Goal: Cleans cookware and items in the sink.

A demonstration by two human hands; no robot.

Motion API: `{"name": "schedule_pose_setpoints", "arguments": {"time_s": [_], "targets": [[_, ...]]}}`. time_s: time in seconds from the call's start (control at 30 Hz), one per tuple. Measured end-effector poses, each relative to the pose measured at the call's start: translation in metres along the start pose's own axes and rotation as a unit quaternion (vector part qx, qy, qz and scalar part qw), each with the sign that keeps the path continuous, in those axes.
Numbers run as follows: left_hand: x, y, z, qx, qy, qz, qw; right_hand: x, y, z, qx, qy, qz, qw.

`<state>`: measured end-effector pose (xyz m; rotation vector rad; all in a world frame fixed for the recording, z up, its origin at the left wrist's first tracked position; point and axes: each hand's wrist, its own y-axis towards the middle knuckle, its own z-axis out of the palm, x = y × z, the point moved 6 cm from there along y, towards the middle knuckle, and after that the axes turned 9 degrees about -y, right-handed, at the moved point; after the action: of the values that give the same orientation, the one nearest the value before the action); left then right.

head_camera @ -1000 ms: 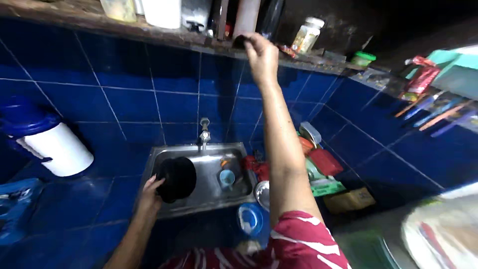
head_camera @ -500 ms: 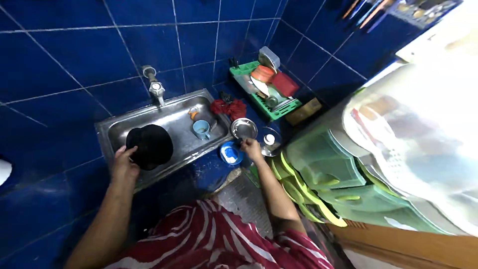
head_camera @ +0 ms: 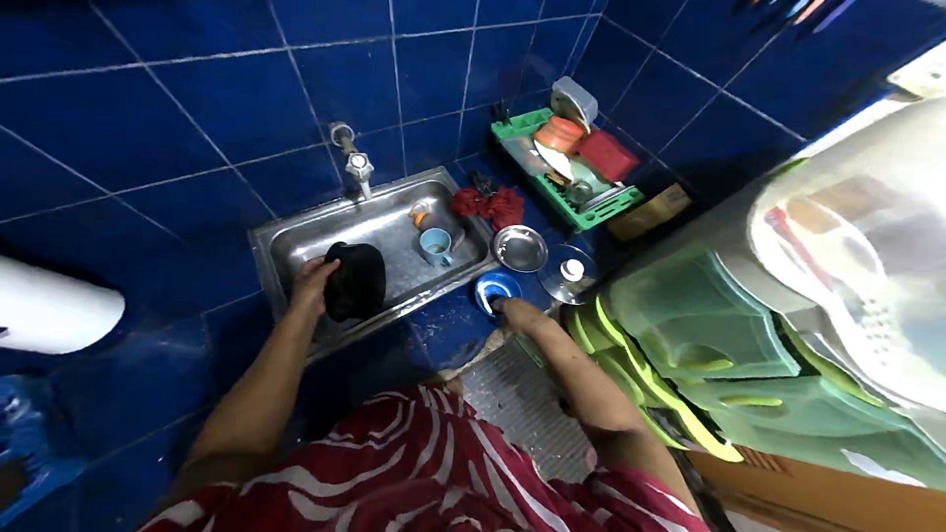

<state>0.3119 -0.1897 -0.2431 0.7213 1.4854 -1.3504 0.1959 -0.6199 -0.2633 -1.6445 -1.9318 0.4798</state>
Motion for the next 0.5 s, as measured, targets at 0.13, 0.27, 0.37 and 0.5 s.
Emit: {"name": "schedule_pose_setpoints", "arguments": {"time_s": [0.13,0.27,0.37,0.5], "targets": [[-0.01,0.007,0.007,0.021,0.101,0.03,0.994,0.0,-0.005,0.002,-0.018,-0.02,0.013,1.0],[-0.008,0.021,0.016,0.066,0.161,0.069,0.982,-0.005,-0.007,0.002,-0.061,0.015,-0.01,0.998],[-0.008,0.023,0.023,0.088,0.172,0.084,0.978,-0.016,-0.002,-0.001,-0.058,0.106,-0.028,0.992],[-0.007,0.02,0.025,0.1,0.206,0.094,0.969,-0.027,0.0,-0.007,-0.05,0.2,-0.022,0.978]]}}
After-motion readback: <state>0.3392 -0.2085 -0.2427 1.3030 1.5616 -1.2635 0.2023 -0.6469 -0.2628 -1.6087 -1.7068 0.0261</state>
